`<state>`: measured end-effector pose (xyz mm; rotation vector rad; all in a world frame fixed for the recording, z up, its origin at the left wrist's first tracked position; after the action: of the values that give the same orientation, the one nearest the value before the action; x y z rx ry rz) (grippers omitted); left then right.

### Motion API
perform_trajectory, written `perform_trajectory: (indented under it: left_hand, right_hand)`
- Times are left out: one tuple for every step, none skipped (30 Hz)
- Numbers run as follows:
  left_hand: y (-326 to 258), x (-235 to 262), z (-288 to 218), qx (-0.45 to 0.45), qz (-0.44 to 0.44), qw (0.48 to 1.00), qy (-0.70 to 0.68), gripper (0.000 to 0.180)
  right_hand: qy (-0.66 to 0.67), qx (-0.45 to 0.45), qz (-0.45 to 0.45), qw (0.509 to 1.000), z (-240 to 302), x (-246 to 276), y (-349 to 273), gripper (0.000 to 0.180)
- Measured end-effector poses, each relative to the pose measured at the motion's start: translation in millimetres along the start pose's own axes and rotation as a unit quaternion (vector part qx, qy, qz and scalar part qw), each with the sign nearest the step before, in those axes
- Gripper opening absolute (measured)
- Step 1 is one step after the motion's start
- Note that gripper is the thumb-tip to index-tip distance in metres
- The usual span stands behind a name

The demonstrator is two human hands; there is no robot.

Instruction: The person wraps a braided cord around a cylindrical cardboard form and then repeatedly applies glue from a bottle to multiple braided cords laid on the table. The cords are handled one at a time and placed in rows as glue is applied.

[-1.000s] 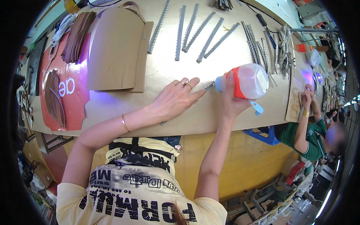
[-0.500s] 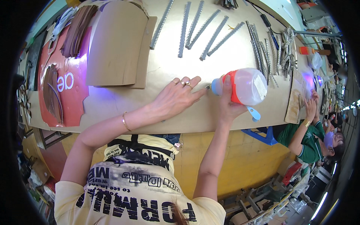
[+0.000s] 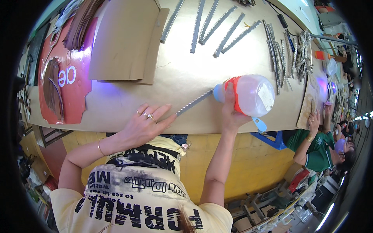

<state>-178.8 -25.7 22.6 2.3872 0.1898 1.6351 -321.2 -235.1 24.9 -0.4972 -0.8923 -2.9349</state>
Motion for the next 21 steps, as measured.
perform_trajectory:
  left_hand:
    - [-2,-1,0,0.002,0.001,1.0,0.004,0.039]
    - [-3,-1,0,0.002,0.002,1.0,0.007,0.039]
    - [-4,-2,0,0.002,0.001,1.0,0.011,0.039]
    - [-4,-3,0,0.002,0.0,1.0,0.013,0.04]
    - [-5,-4,0,0.003,-0.002,1.0,0.013,0.04]
    - [-5,-5,0,0.003,-0.005,1.0,0.013,0.04]
    - [-6,-5,0,0.004,-0.008,1.0,0.013,0.04]
    - [-6,-6,0,0.005,-0.011,1.0,0.013,0.04]
    - [-7,-6,0,0.006,-0.013,1.0,0.012,0.04]
    - [-7,-6,0,0.007,-0.016,1.0,0.013,0.041]
    - [-8,-6,0,0.008,-0.015,1.0,0.016,0.041]
    - [-8,-6,0,0.009,-0.015,1.0,0.019,0.041]
    - [-9,-7,-1,0.01,-0.016,1.0,0.022,0.041]
    - [-10,-7,-1,0.015,-0.004,1.0,0.017,0.042]
    - [-11,-8,-2,0.02,0.008,1.0,0.011,0.044]
    - [-11,-9,-2,0.026,0.019,0.999,0.005,0.045]
    - [-12,-9,-3,0.028,0.019,0.999,0.005,0.045]
    - [-12,-9,-3,0.029,0.019,0.999,0.006,0.045]
    - [-13,-10,-3,0.031,0.02,0.999,0.005,0.045]
    - [-13,-10,-3,0.028,0.014,0.999,0.011,0.045]
    - [-14,-10,-3,0.024,0.011,1.0,0.016,0.045]
  right_hand:
    - [0.002,0.001,0.001,1.0,1,-1,-1,0.045]
    - [0.009,-0.005,0.005,1.0,2,-1,-2,0.045]
    - [0.017,-0.011,0.008,1.0,4,-1,-4,0.045]
    - [0.02,-0.016,0.011,1.0,6,0,-7,0.046]
    - [0.026,-0.013,0.013,0.999,8,0,-9,0.046]
    - [0.029,-0.008,0.015,0.999,10,0,-11,0.045]
    - [0.032,-0.003,0.017,0.999,12,-1,-13,0.045]
    - [0.037,-0.003,0.017,0.999,13,-1,-15,0.045]
    - [0.043,-0.003,0.018,0.999,14,-1,-17,0.046]
    - [0.048,-0.004,0.019,0.999,14,-2,-19,0.046]
    - [0.033,0.0,0.029,0.999,15,-1,-21,0.047]
    - [0.017,0.005,0.038,0.999,16,-1,-23,0.049]
    - [0.002,0.01,0.048,0.999,16,-1,-25,0.05]
    - [0.0,0.012,0.049,0.999,17,0,-27,0.051]
    - [-0.002,0.014,0.05,0.999,17,0,-30,0.051]
    - [-0.004,0.02,0.053,0.998,17,-1,-32,0.051]
    - [-0.002,0.025,0.056,0.998,18,0,-34,0.051]
    - [-0.002,0.032,0.062,0.998,19,0,-37,0.051]
    - [0.001,0.038,0.055,0.998,20,-1,-39,0.051]
    - [0.019,0.023,0.057,0.998,21,-1,-42,0.05]
    - [0.039,0.007,0.047,0.998,21,-2,-45,0.05]
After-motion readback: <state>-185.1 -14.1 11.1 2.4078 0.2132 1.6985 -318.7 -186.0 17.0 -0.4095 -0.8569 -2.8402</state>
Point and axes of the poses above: each hand's wrist, its own y-axis towards the middle knuckle, its own x-axis out of the back of the hand, z = x × y, the point moved 2 cm from there along y, towards the middle knuckle, and after that the axes turned 4 degrees about -z, right-handed, at the moved point
